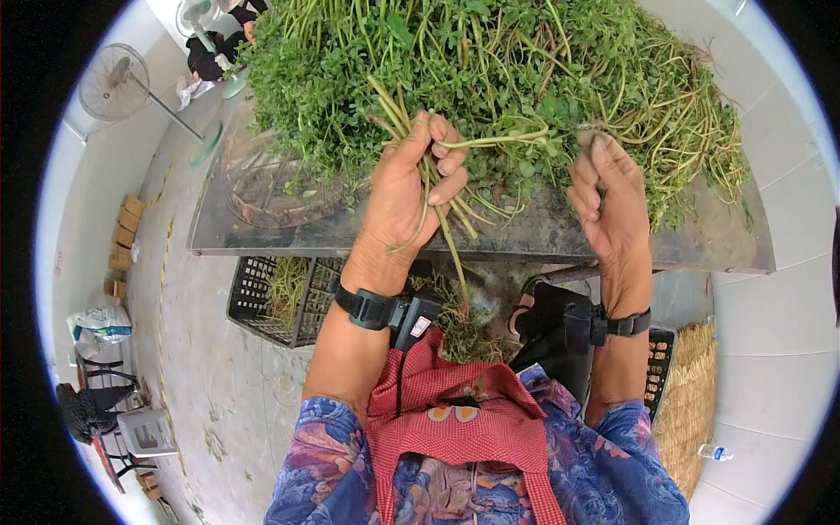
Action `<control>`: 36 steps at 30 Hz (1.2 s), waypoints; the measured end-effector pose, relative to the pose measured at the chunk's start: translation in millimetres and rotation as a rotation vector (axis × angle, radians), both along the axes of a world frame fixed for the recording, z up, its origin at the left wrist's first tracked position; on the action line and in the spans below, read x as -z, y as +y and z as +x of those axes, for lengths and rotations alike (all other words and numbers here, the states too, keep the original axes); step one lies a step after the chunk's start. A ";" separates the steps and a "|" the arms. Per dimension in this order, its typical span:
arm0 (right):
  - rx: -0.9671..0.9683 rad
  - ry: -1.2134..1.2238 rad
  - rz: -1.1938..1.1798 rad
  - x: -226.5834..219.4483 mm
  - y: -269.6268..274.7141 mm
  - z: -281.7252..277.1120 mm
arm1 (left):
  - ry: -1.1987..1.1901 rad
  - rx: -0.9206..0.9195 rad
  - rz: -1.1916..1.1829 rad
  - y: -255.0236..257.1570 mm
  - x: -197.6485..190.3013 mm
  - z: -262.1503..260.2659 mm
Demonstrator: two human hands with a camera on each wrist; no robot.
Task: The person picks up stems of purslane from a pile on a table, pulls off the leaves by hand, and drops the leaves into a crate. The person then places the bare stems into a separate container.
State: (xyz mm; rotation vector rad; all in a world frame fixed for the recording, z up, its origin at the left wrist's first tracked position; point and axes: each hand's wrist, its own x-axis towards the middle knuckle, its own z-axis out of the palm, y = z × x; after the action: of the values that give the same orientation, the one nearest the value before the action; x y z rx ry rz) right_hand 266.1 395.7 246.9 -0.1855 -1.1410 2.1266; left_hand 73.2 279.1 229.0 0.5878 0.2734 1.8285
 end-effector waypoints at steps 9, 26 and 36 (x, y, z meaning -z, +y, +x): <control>0.875 -0.468 1.227 -5.1 -30.1 -19.1 | 0.065 -0.037 -0.041 -0.1 -1.3 8.9; 0.260 0.054 -0.217 -13.6 -5.0 -3.9 | -0.186 0.027 0.024 2.5 2.6 -0.3; -0.005 -0.400 0.519 -29.8 -14.9 3.4 | 0.023 0.030 0.000 1.5 -3.2 7.4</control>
State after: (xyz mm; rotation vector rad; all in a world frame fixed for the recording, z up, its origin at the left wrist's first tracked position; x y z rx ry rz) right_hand 269.5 380.8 276.7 -0.3743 -1.8830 1.7648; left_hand 80.7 280.6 232.1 0.6103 0.2793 1.7937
